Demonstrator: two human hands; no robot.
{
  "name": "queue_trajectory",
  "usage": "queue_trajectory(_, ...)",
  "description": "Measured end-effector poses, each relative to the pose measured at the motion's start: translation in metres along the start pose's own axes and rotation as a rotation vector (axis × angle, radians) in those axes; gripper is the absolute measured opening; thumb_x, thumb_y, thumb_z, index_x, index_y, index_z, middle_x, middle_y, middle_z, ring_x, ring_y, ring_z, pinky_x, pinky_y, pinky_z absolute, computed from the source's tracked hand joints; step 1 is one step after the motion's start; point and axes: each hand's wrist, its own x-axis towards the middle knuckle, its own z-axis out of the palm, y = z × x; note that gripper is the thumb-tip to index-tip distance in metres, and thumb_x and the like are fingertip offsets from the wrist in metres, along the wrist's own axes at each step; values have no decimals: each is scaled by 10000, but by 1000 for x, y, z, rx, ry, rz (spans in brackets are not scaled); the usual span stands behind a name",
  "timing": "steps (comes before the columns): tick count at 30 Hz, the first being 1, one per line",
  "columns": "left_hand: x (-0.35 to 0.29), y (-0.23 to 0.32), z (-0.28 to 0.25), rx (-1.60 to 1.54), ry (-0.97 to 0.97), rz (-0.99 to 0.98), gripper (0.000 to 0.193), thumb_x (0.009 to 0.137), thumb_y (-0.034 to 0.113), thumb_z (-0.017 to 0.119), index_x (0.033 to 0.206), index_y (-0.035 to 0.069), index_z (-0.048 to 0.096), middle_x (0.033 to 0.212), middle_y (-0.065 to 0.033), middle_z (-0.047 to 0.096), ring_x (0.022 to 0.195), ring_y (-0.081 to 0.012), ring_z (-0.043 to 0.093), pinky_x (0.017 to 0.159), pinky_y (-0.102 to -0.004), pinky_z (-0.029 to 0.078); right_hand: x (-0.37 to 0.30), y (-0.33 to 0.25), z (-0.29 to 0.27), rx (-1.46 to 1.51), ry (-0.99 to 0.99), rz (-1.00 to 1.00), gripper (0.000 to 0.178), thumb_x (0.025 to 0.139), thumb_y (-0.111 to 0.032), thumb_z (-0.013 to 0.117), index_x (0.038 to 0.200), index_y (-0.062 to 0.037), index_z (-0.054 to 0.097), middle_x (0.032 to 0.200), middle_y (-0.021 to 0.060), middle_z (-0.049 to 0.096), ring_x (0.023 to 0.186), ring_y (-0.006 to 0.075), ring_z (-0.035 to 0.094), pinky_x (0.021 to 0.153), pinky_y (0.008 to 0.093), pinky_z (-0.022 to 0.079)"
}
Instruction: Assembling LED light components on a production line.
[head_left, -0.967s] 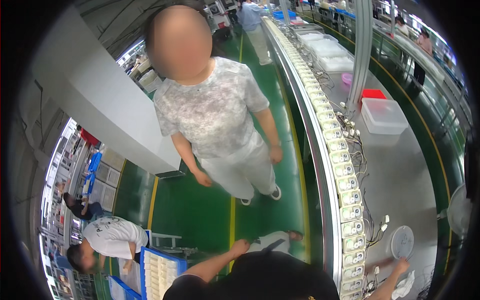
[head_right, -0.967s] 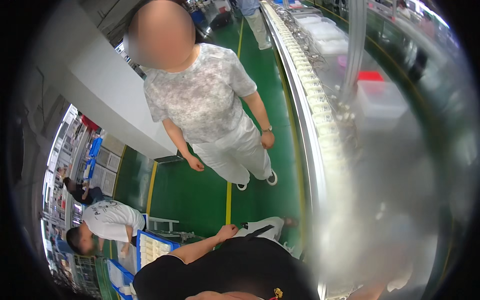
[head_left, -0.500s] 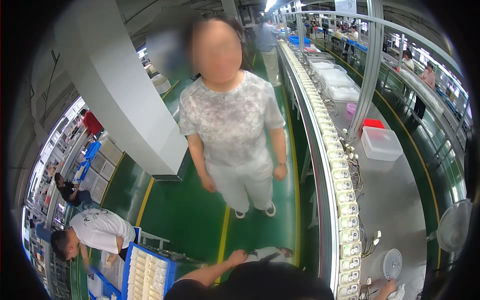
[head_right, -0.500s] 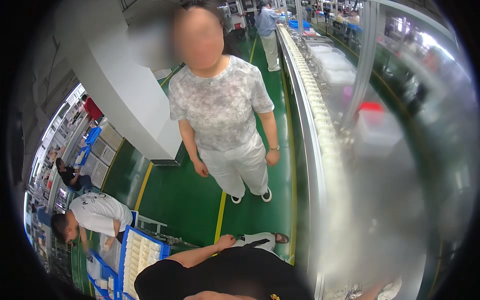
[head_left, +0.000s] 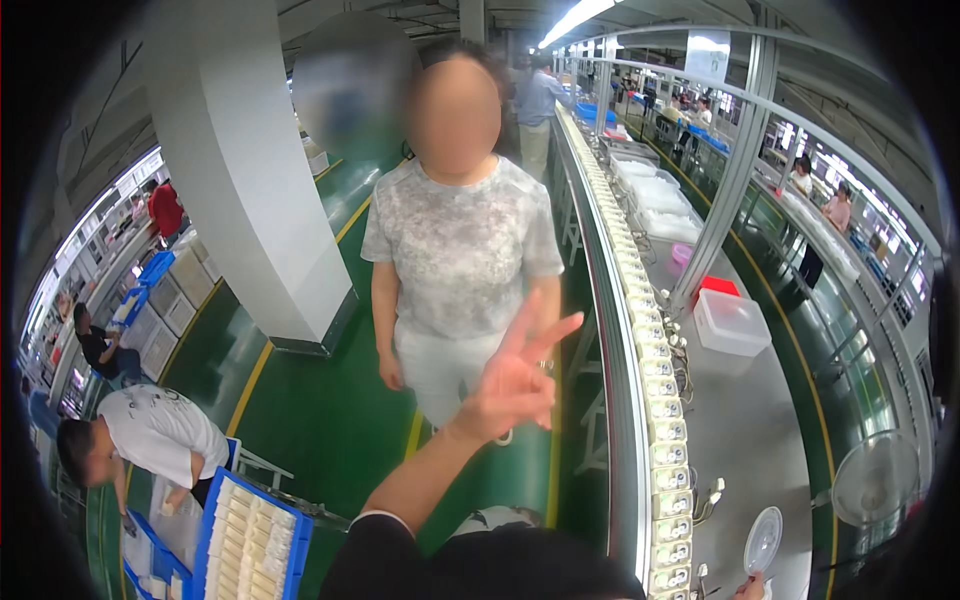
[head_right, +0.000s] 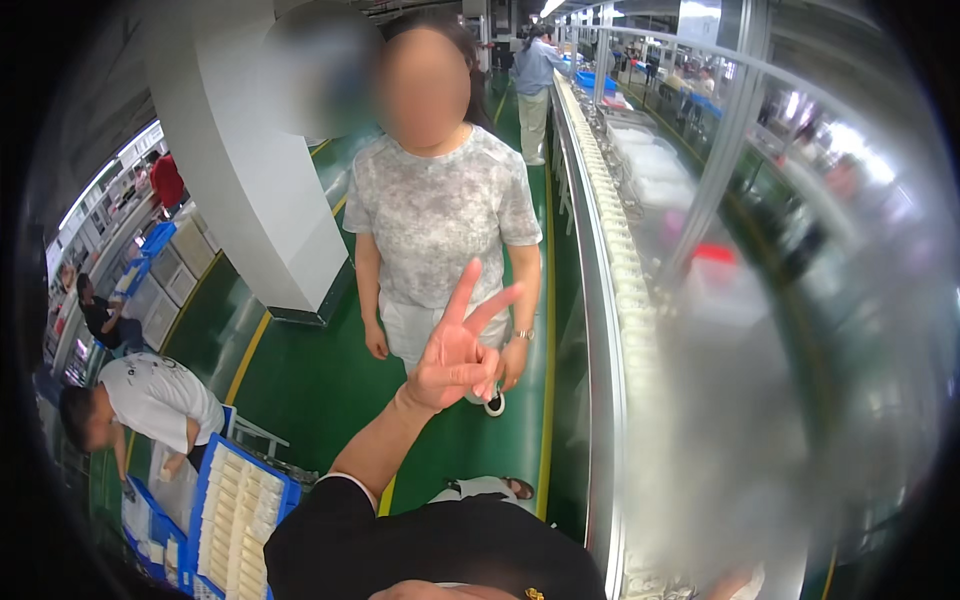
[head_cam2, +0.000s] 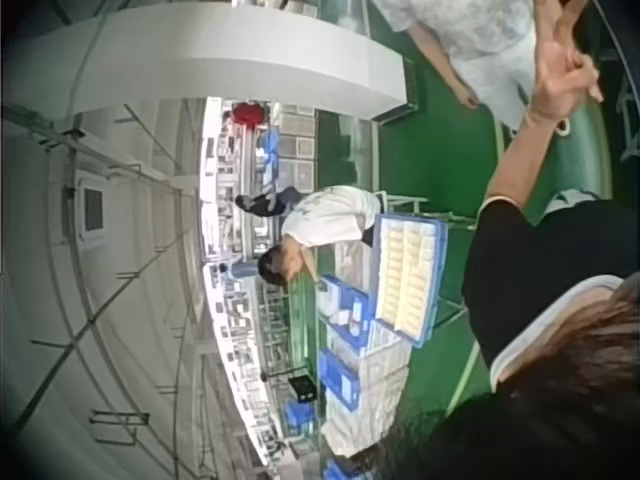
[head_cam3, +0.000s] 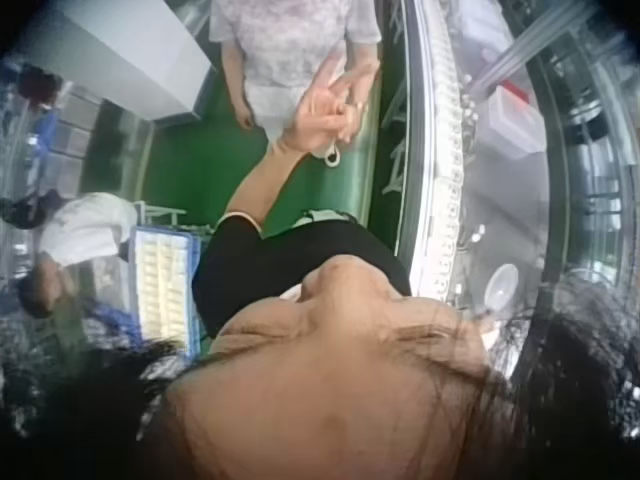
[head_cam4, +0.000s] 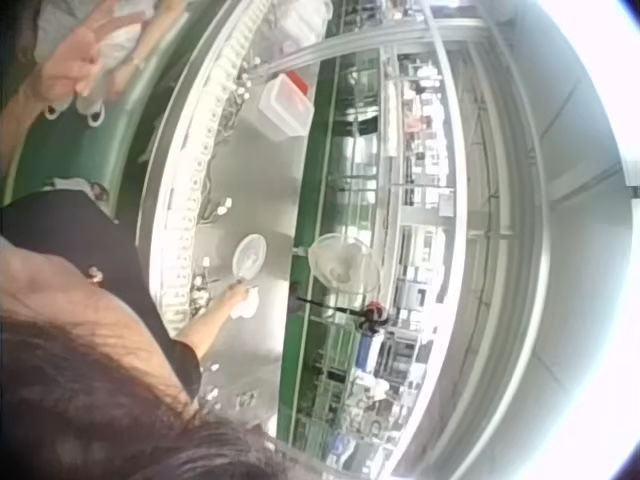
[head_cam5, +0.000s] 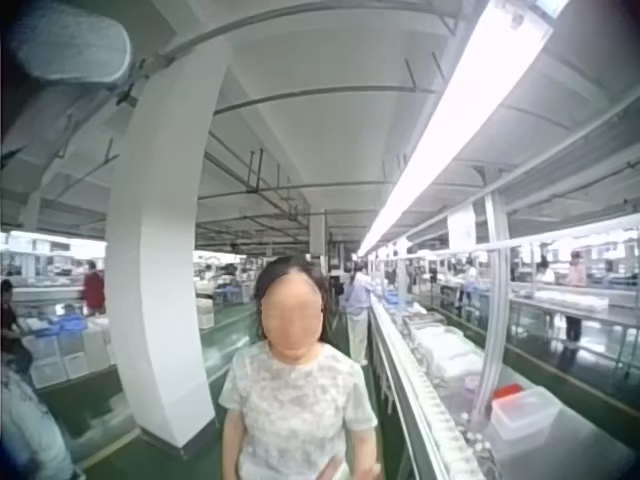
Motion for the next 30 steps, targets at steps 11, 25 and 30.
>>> queue_trajectory(11,21,-9,-3,-2,-4,21,973,752,-93,574,1463,227,-7,1485,-173,171,634,-142,582,585,-266,525,5,-41,-21,-1070,-597,-377,208,764,-175,547,696,-21,670,670,178,633,658,345,615,634,459,467)
queue_trajectory(25,-26,-129,5,-16,-65,-659,582,853,81,542,1386,54,308,1284,-128,467,647,-104,528,632,-232,465,-10,-133,-33,-293,-253,855,368,804,-352,622,953,-20,681,695,179,652,565,283,621,500,386,456)
queue_trajectory(30,-37,-151,7,-38,-203,-868,432,866,89,543,1281,16,447,1159,-107,545,714,-111,559,656,-235,481,-37,-183,-54,466,20,939,114,851,-178,624,880,-68,621,646,-30,530,397,45,336,334,203,213)
